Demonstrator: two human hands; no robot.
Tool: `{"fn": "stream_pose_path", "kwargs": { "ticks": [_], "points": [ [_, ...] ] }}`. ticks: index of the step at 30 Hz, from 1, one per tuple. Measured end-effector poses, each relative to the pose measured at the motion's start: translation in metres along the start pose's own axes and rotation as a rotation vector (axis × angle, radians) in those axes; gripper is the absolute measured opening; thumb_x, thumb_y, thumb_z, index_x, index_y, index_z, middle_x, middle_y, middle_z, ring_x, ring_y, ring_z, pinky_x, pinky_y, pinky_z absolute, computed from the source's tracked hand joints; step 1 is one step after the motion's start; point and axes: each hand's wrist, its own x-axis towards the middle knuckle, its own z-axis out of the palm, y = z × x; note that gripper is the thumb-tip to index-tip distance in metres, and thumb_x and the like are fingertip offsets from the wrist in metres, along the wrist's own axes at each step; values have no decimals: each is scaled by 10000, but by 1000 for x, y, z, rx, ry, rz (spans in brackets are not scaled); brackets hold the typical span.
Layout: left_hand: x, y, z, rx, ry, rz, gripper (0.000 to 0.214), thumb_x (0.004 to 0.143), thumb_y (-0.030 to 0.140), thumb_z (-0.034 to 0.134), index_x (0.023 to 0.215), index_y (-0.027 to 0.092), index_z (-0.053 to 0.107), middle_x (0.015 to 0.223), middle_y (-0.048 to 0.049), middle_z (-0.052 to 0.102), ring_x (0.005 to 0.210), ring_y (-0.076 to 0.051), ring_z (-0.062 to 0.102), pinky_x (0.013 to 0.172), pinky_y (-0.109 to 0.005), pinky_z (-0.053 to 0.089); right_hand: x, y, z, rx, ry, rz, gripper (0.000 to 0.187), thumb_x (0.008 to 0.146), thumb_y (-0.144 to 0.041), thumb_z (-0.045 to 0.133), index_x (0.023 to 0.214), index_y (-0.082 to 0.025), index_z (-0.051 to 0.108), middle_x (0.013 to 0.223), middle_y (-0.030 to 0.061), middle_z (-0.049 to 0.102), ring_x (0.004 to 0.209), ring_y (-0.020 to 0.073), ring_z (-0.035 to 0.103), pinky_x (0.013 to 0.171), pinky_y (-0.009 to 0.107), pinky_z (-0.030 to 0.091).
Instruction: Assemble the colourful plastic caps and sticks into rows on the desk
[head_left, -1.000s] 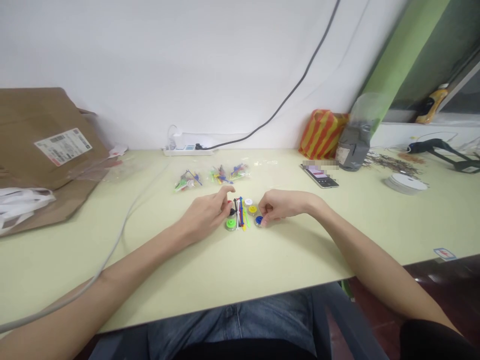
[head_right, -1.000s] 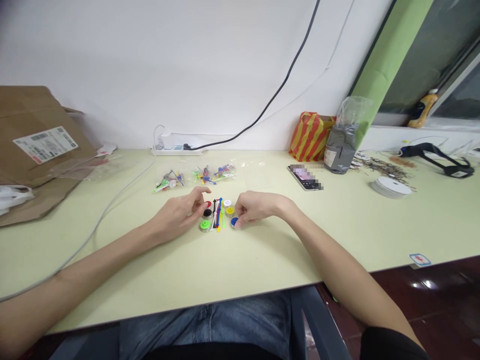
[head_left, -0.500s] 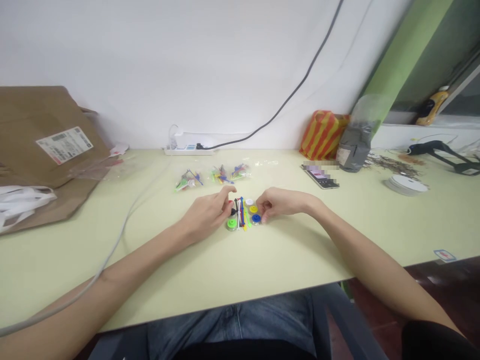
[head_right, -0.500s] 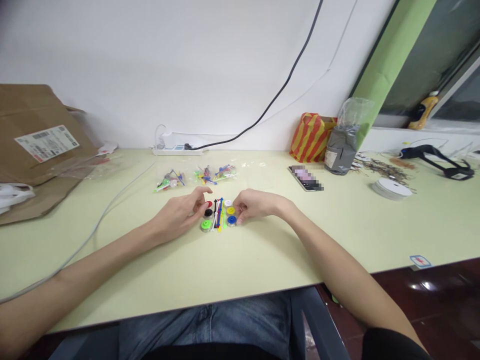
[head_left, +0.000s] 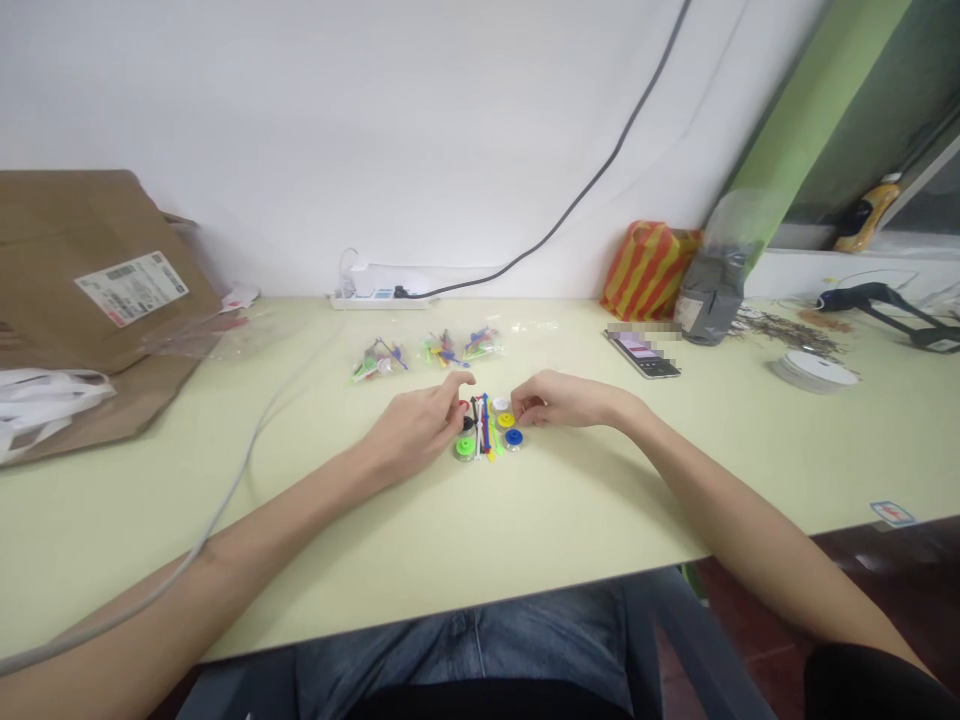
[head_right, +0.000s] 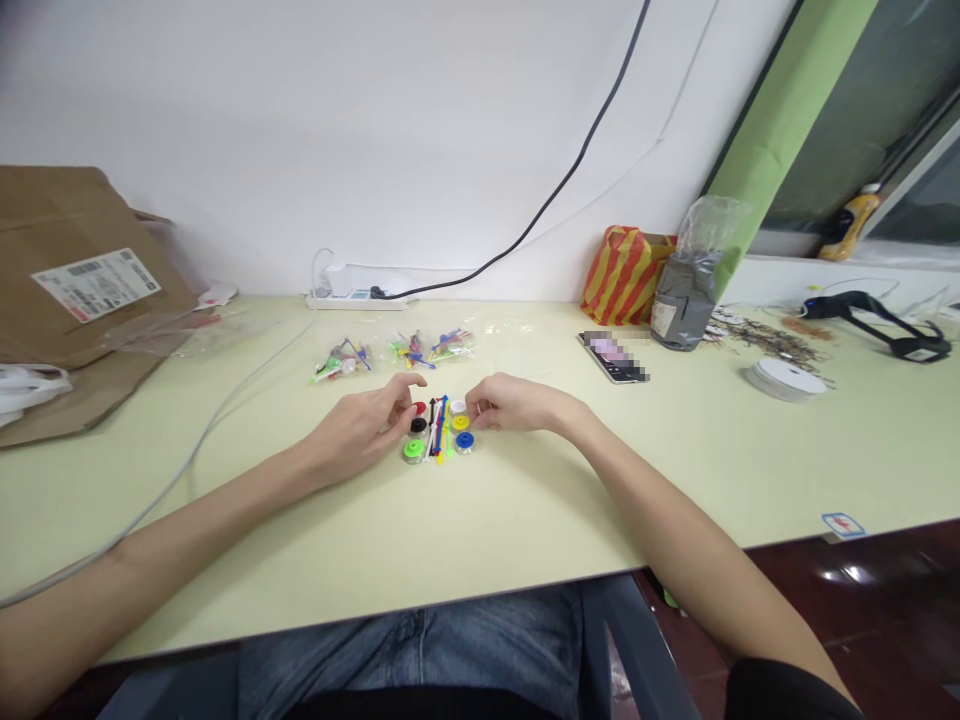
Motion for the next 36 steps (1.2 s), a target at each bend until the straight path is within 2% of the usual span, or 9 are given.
{"fn": "stream_pose_path", "kwargs": {
  "ticks": [2,5,13,15,18,21,24,31,36],
  "points": [
    [0,-1,0,19,4,3,308,1011,308,332,1307,247,393,839,1,642,714,-192,626,661,-292,412,-1,2,-2,42,-58,-4,46,809,-195,623,818,-151,632,749,12,609,682,127,518,623,240,384],
    [-1,-4,1,33,22,0,321,1018,284,288,1320,244,391,895,-16,639,739,-193,617,685,-305,418,-2,5,-2,84,-108,-11,174,776,-297,715,817,-150,632,767,15,624,708,135,542,631,245,403],
    [0,-13,2,19,17,-32,463,901,112,331,1347,227,382,1046,-51,613,850,-198,600,779,-331,449,3,14,3,76,-69,-25,211,755,-325,742,776,-160,613,698,-15,584,649,126,517,575,235,369],
    [0,-14,2,22,2,-44,500,875,93,338,1355,227,377,1053,-50,610,853,-201,599,779,-332,449,4,21,1,52,-11,-13,154,775,-281,714,786,-163,614,706,-14,585,649,126,520,577,233,367],
    [1,-15,1,22,-13,-56,524,854,87,351,1358,229,378,1059,-50,610,846,-204,600,774,-333,450,7,35,-2,-70,177,27,13,822,-172,614,812,-167,621,747,5,599,668,134,524,603,243,374],
    [0,-15,1,28,-27,-60,508,864,102,358,1356,225,380,1049,-53,613,837,-209,600,766,-333,448,12,50,-2,-236,427,56,122,854,-123,558,924,-170,646,925,68,633,828,182,571,729,281,425],
    [0,-16,2,33,-34,-48,460,907,143,347,1360,219,377,1033,-62,619,858,-218,607,773,-338,454,18,62,3,-345,607,58,306,877,-123,544,1170,-182,607,1154,127,595,1073,254,552,907,371,441],
    [0,-23,7,50,-28,-15,496,897,134,374,1385,220,367,1052,-78,629,915,-231,624,792,-345,469,33,74,22,-397,679,59,599,856,-51,470,1431,-207,416,1395,148,490,1296,285,432,1045,472,403],
    [-1,-22,5,51,-33,-26,495,894,129,370,1379,224,371,1051,-77,625,908,-235,620,796,-355,471,38,76,26,-361,673,118,616,901,-98,437,1505,-170,340,1472,157,459,1393,287,371,1127,482,339]
  ]
}}
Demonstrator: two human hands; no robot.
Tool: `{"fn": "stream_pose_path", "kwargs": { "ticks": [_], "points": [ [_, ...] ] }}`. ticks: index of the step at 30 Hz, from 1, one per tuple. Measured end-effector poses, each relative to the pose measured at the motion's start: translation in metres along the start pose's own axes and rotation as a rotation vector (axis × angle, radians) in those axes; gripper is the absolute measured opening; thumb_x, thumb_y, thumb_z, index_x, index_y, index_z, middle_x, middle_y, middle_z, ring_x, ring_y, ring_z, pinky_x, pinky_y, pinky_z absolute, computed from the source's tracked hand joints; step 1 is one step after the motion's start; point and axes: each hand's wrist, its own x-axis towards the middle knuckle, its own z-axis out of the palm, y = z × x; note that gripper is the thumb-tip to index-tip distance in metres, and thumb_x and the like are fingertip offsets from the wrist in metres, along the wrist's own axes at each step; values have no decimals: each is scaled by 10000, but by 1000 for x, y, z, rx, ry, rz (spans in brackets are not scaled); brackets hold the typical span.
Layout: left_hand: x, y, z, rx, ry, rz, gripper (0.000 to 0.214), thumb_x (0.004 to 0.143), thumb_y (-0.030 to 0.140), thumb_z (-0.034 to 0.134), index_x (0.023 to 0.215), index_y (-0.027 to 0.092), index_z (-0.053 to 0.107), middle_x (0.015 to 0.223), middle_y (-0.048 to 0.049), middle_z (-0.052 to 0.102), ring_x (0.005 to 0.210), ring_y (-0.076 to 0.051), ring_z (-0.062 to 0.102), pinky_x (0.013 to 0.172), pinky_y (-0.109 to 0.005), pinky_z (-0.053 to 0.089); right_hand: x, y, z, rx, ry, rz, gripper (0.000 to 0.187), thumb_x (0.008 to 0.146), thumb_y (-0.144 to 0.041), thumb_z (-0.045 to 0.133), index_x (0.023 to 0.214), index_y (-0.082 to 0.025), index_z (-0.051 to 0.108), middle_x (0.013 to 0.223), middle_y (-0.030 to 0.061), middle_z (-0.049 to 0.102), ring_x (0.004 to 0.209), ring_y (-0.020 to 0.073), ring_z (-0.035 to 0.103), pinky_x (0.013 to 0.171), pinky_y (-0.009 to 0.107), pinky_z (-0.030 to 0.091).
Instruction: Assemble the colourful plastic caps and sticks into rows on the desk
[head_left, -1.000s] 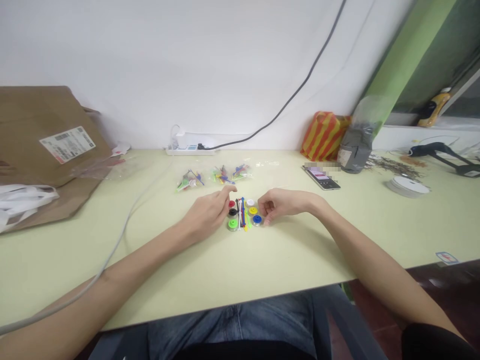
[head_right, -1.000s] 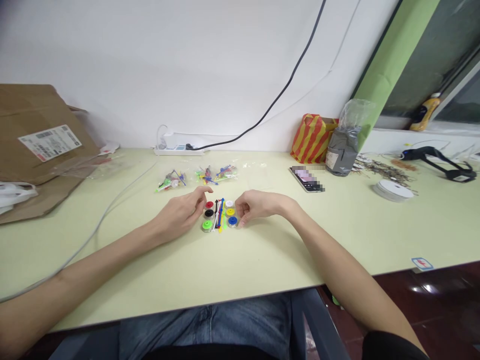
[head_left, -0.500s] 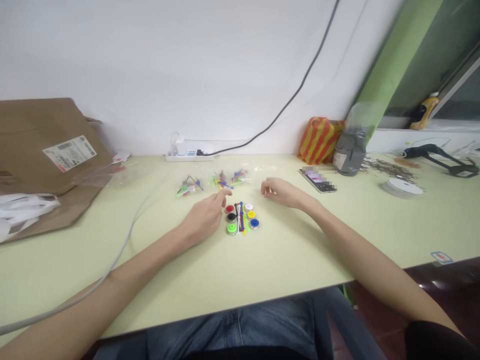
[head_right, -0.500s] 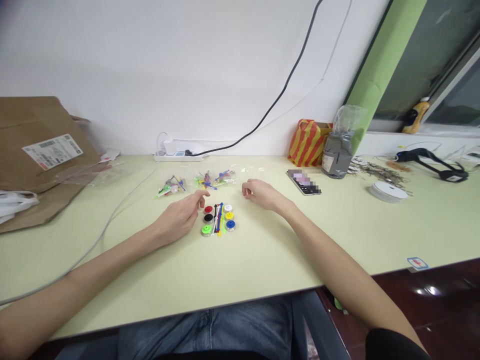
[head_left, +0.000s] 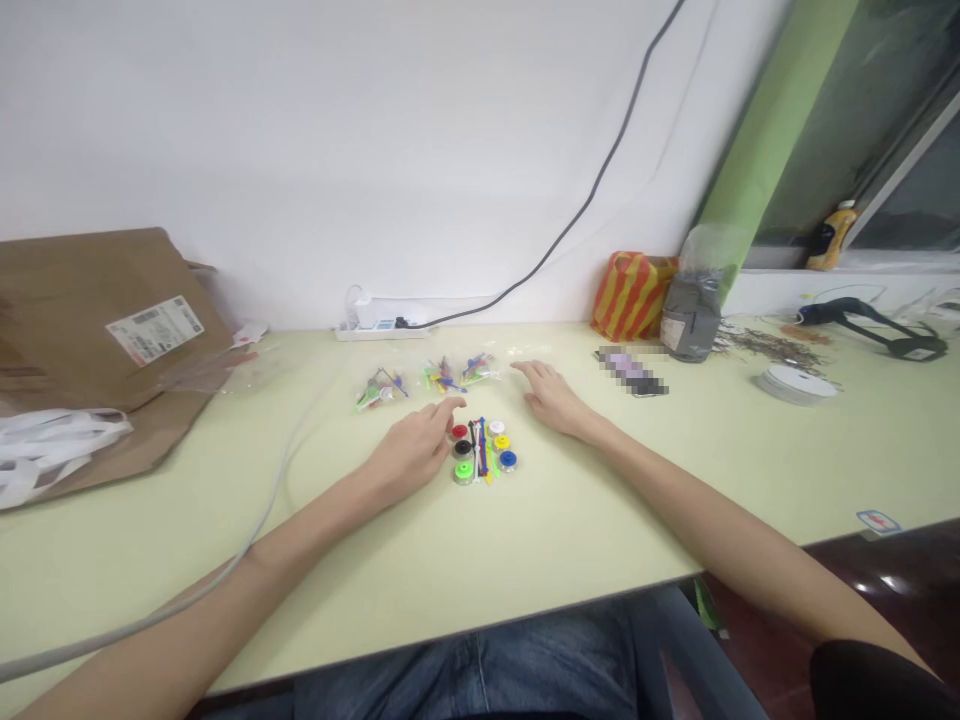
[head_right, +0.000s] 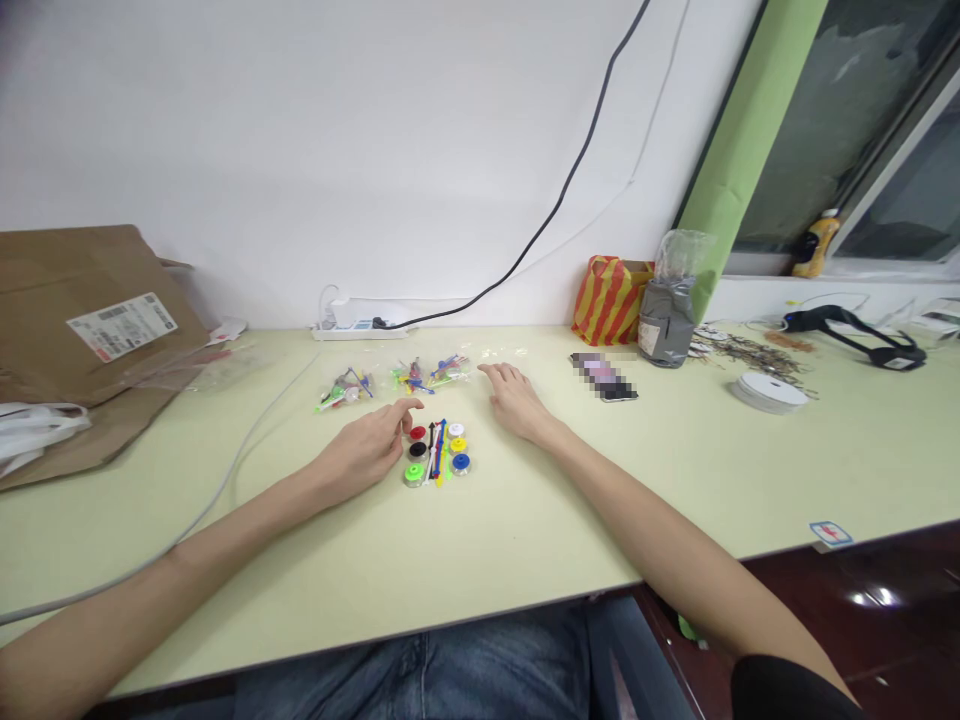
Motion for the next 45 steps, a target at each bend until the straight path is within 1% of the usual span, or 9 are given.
{"fn": "stream_pose_path", "kwargs": {
  "ticks": [6,9,13,19,23,29,32,39,45],
  "points": [
    [-1,-2,-2,-33,-25,-15,737,702,-19,369,1393,235,365,1072,-69,608,971,-233,605,867,-367,468,4,0,6,-12,-65,16,595,1008,-324,423,1578,-255,269,1639,114,261,1524,326,173,1175,533,268],
    [-1,-4,-1,-36,-30,-15,773,666,-28,372,1393,234,361,1066,-66,603,975,-235,601,870,-368,468,8,-6,8,-29,-90,-69,482,1032,-362,384,1511,-330,420,1663,43,218,1539,311,133,1185,538,249],
    [0,-4,-1,-29,-28,-24,739,699,-18,362,1394,232,359,1061,-67,603,969,-236,600,867,-373,468,12,-14,10,-60,-112,-107,431,1045,-339,334,1402,-285,570,1644,36,276,1538,292,152,1200,561,207],
    [0,0,-4,-27,-22,-30,673,749,20,371,1389,228,375,1041,-62,613,936,-233,606,850,-368,468,12,-13,12,-58,-143,-74,489,1019,-251,339,1490,-179,449,1590,99,384,1515,270,233,1207,563,192],
    [0,0,-5,-26,-23,-24,648,764,44,376,1387,222,370,1054,-65,613,945,-236,604,858,-374,466,11,-12,9,-27,-58,-85,522,954,-160,404,1473,-144,460,1559,137,423,1478,260,312,1197,534,228],
    [0,-1,-4,-30,-12,-20,583,805,79,383,1369,224,386,1040,-64,616,942,-234,610,850,-370,465,9,-17,-7,84,270,-96,509,896,-77,406,1369,-184,560,1423,107,569,1345,235,469,1139,463,348],
    [1,0,-4,-28,-7,-20,552,832,97,384,1370,220,388,1033,-66,619,909,-230,612,830,-364,464,7,-20,-16,135,364,-90,513,893,-81,402,1363,-210,559,1396,95,584,1306,242,494,1111,461,380],
    [1,1,-4,-25,-10,-18,527,865,115,386,1381,223,387,1021,-60,624,898,-226,619,830,-356,465,1,-27,-31,147,434,-98,550,896,-98,399,1427,-198,498,1431,94,546,1314,251,469,1105,444,392],
    [1,2,-4,-23,-12,-24,510,886,123,371,1387,218,386,1024,-65,623,892,-225,617,840,-366,464,0,-32,-41,48,390,-121,661,889,-90,384,1538,-217,361,1552,70,428,1401,263,390,1134,475,360]
  ]
}}
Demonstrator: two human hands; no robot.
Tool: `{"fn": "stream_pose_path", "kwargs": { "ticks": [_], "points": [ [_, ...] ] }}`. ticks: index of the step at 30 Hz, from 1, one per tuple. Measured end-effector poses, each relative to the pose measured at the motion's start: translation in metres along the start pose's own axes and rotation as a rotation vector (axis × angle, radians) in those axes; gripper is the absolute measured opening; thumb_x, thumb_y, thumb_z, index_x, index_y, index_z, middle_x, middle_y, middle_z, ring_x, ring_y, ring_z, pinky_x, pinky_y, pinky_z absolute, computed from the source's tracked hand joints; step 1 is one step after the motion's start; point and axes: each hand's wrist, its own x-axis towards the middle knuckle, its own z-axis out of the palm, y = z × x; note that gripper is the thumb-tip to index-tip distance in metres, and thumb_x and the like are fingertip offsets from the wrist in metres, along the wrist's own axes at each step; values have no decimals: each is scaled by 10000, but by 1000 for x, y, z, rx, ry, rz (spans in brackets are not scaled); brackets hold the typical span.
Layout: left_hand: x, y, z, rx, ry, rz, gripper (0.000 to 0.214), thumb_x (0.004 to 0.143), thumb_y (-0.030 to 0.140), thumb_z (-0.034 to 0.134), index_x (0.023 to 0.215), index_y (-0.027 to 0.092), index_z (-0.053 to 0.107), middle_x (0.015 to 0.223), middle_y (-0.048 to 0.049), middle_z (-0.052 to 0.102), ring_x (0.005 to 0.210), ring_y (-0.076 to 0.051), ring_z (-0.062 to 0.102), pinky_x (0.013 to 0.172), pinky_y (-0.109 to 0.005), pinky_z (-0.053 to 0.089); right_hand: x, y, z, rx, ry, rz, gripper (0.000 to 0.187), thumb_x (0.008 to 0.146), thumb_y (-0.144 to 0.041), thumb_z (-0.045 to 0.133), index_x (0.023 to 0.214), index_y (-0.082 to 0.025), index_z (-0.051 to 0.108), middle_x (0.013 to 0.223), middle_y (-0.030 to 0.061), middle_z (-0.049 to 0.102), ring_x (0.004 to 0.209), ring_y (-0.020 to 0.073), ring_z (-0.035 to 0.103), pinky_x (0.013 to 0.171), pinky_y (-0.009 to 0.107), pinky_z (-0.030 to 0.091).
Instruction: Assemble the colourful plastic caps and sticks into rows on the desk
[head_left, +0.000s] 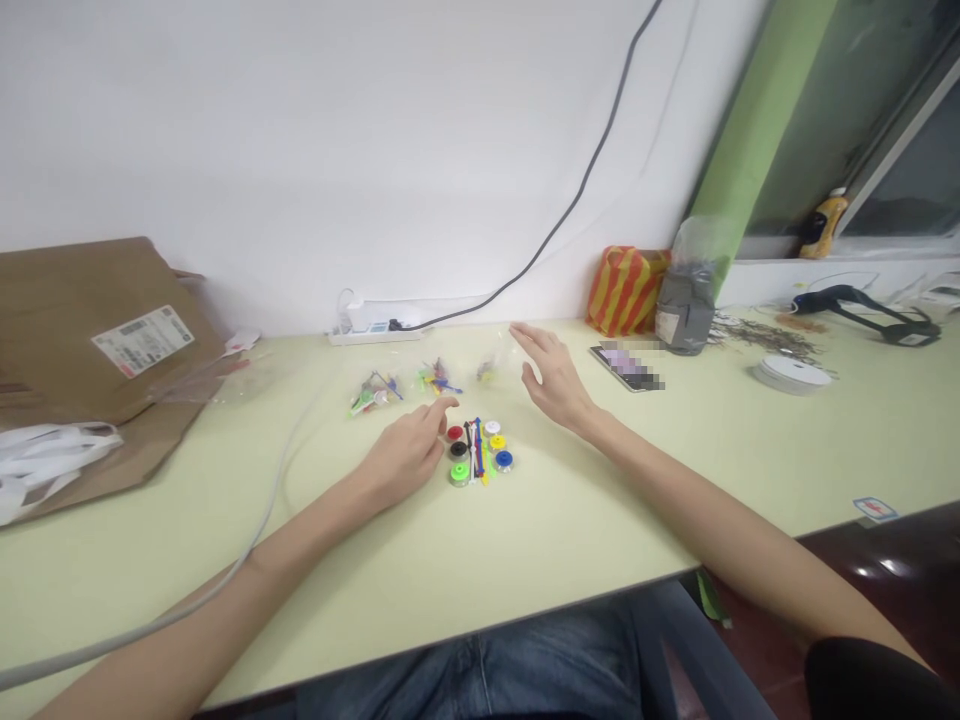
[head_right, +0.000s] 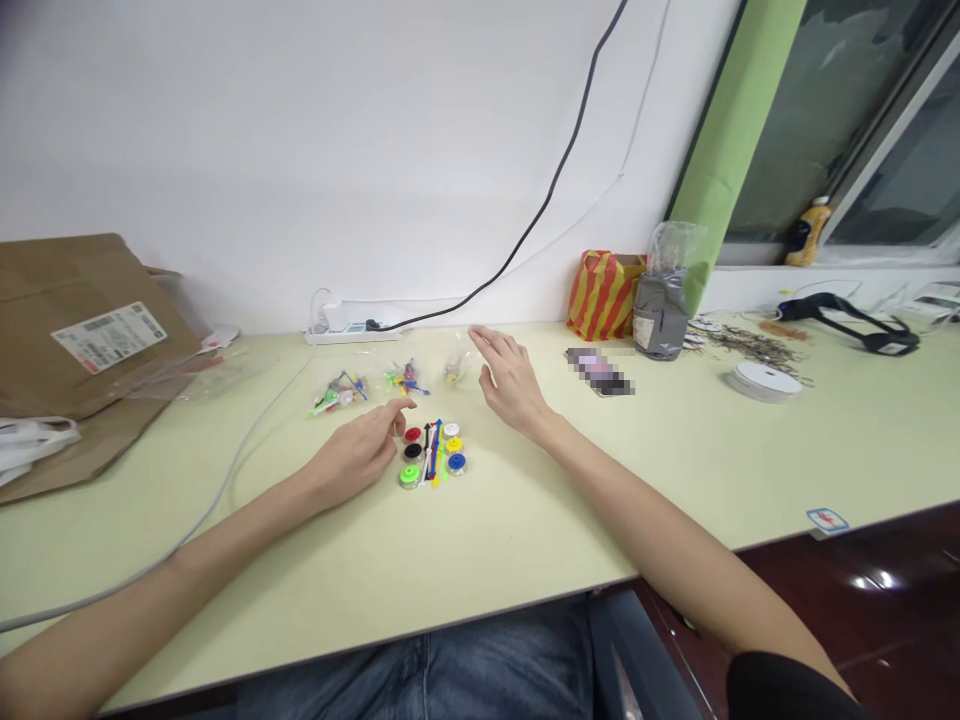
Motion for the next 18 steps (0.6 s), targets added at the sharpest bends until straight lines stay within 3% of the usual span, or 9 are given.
{"fn": "stream_pose_path", "kwargs": {
  "ticks": [8,13,18],
  "points": [
    [0,0,0,-1,12,18,508,883,133,378,1386,211,391,1020,-70,623,899,-227,620,842,-362,466,4,4,-8,-5,19,-51,742,940,-128,344,1619,-255,72,1673,34,158,1531,198,183,1224,464,276],
    [0,0,0,-10,12,15,495,883,142,389,1373,211,406,1012,-72,626,875,-223,620,820,-355,470,8,4,-18,29,143,-54,716,950,-121,322,1613,-255,85,1678,32,128,1545,184,135,1251,454,226],
    [0,0,0,4,2,12,489,897,148,375,1381,214,389,1011,-69,621,880,-225,616,824,-357,466,9,11,-21,-37,266,96,755,930,-93,314,1614,-261,45,1682,23,95,1551,195,104,1251,469,215]
  ]
}}
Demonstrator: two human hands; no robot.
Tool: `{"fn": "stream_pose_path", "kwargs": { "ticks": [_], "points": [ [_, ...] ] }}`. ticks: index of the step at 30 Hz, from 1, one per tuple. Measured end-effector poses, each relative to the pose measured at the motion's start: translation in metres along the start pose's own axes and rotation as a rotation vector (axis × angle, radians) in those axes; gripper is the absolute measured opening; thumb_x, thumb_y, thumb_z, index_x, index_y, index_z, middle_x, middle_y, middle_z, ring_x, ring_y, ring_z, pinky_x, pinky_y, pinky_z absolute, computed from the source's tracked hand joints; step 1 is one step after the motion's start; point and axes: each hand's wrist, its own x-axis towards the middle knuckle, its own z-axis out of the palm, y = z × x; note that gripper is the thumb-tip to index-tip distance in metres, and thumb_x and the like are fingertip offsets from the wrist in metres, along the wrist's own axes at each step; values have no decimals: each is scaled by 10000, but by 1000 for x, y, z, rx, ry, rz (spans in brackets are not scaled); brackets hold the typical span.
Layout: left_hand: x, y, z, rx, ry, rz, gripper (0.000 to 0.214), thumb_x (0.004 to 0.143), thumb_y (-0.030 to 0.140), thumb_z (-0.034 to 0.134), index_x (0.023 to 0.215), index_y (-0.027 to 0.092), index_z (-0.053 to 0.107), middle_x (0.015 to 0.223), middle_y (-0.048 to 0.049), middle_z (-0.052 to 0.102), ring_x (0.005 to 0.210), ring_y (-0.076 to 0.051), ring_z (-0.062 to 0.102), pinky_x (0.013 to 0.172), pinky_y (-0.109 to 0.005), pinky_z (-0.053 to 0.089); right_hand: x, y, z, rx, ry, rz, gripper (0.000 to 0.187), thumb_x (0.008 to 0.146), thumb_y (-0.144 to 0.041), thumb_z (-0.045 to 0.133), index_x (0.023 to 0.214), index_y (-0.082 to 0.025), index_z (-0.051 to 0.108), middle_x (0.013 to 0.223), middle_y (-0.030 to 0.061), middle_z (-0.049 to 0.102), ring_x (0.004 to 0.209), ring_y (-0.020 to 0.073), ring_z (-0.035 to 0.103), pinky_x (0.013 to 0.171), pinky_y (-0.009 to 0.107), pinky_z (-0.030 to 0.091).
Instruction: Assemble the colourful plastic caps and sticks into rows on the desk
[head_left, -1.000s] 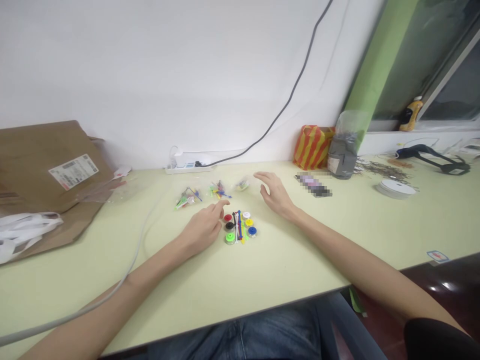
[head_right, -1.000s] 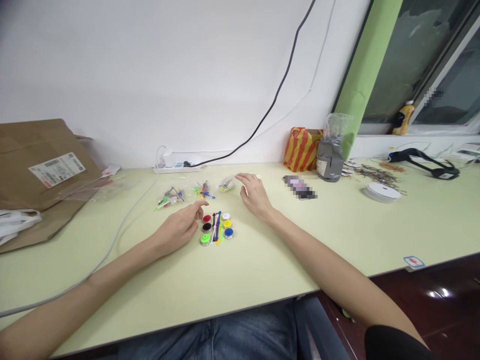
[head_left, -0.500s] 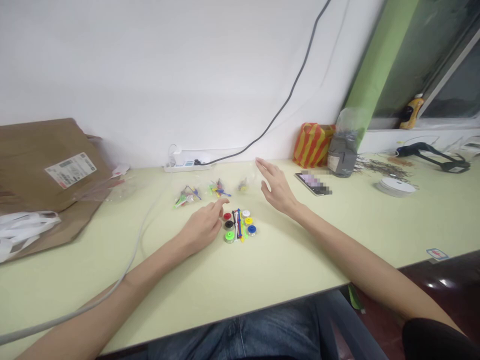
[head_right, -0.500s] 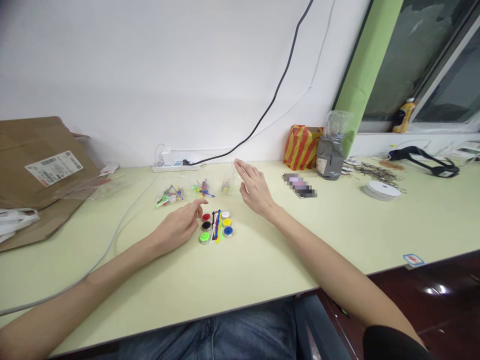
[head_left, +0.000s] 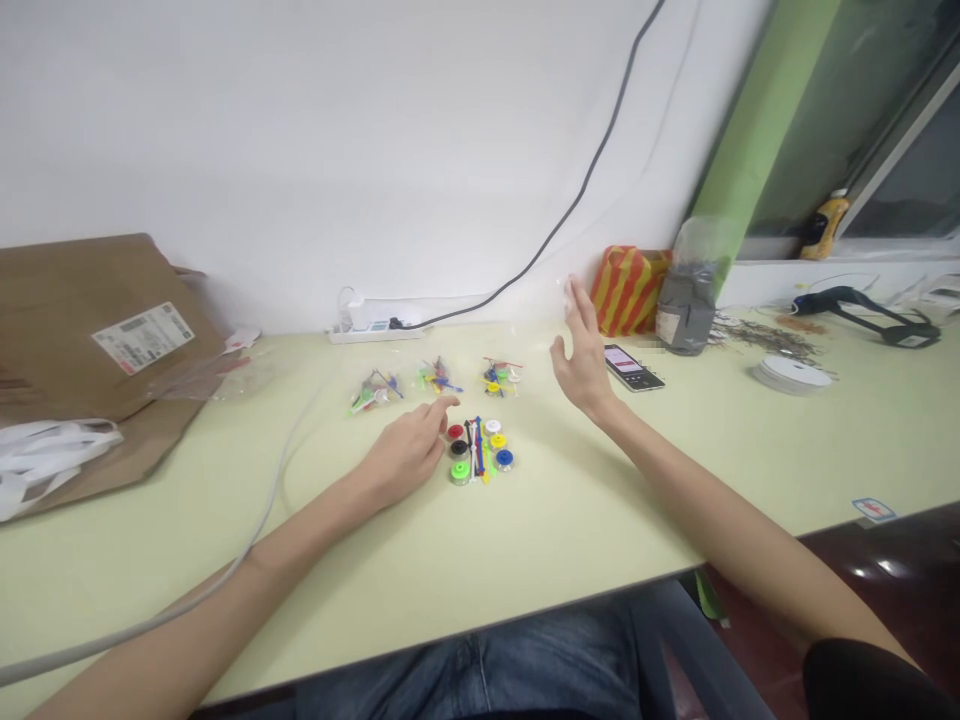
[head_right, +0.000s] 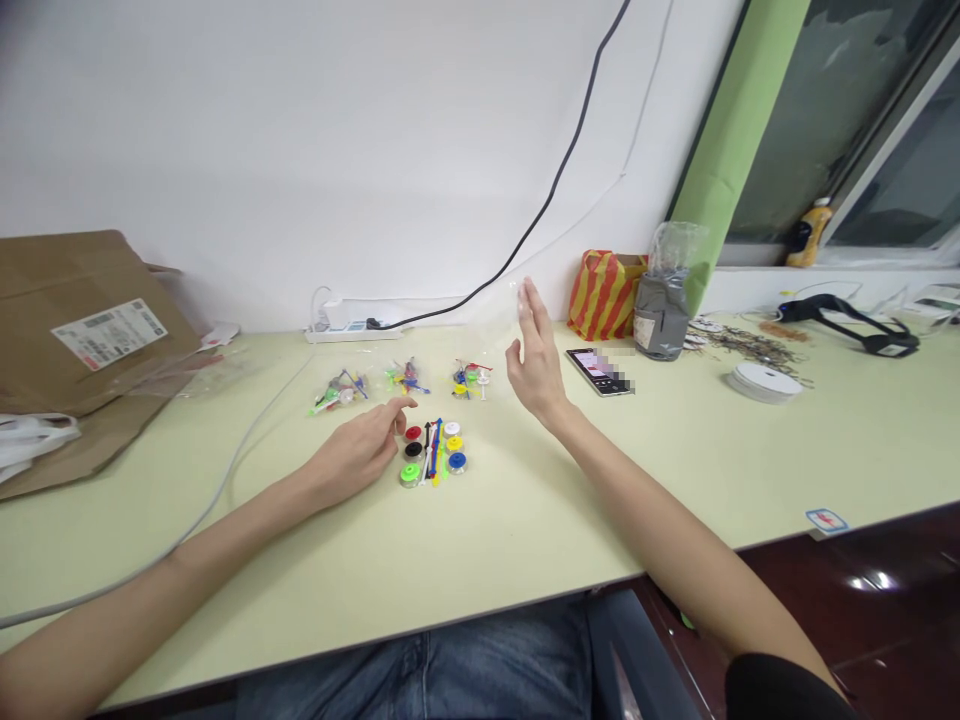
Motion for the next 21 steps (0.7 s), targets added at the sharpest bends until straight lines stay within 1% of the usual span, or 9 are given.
{"fn": "stream_pose_path", "kwargs": {
  "ticks": [4,6,7,9,11,13,15,18,21],
  "points": [
    [0,1,-1,-3,0,-2,500,903,162,372,1401,213,383,1014,-72,623,892,-232,615,824,-361,468,-3,20,8,-49,-14,116,864,879,-84,361,1612,-234,-71,1690,42,7,1554,231,77,1240,497,226],
    [0,1,-1,-2,-1,-5,501,903,168,373,1402,208,386,1015,-75,625,893,-235,615,822,-364,468,-6,32,14,-75,-66,163,882,857,-88,384,1614,-187,-58,1689,71,-3,1551,242,97,1233,478,250],
    [0,1,-1,-1,-3,-7,500,903,170,373,1402,206,386,1017,-76,625,889,-235,615,819,-365,468,-7,38,17,-92,-101,183,875,850,-91,395,1616,-156,-22,1687,89,19,1548,245,116,1230,462,264],
    [0,1,-1,5,-10,-10,499,907,174,369,1404,207,380,1023,-78,623,885,-236,614,811,-368,467,-11,49,22,-130,-175,210,818,843,-99,413,1607,-103,122,1671,120,136,1533,250,183,1223,439,285],
    [0,0,0,12,-14,-6,498,913,173,360,1409,209,368,1027,-78,619,890,-238,612,815,-370,467,-14,58,27,-162,-229,222,704,850,-109,419,1548,-84,333,1605,134,334,1485,264,304,1205,444,313],
    [0,-1,0,15,-15,3,497,918,169,355,1414,207,356,1029,-79,616,906,-238,611,831,-371,466,-15,63,29,-179,-235,240,564,868,-129,417,1418,-101,539,1465,135,533,1383,285,450,1159,468,363],
    [0,-1,1,16,-13,10,499,921,166,358,1418,203,348,1028,-81,615,914,-238,612,844,-371,464,-15,65,29,-179,-200,268,445,883,-160,421,1245,-133,678,1290,129,668,1252,301,558,1095,485,409],
    [-1,-1,1,20,-8,7,504,920,163,366,1423,201,344,1024,-84,616,915,-238,614,845,-368,464,-12,67,25,-186,-149,311,350,881,-178,424,1001,-175,754,1064,116,745,1078,302,631,1003,470,446],
    [-1,-1,2,22,-5,10,502,922,161,371,1422,200,354,1022,-87,617,918,-239,617,846,-366,465,-8,67,19,-249,-183,370,320,857,-159,426,854,-178,745,898,124,741,926,301,645,886,437,472]
  ]
}}
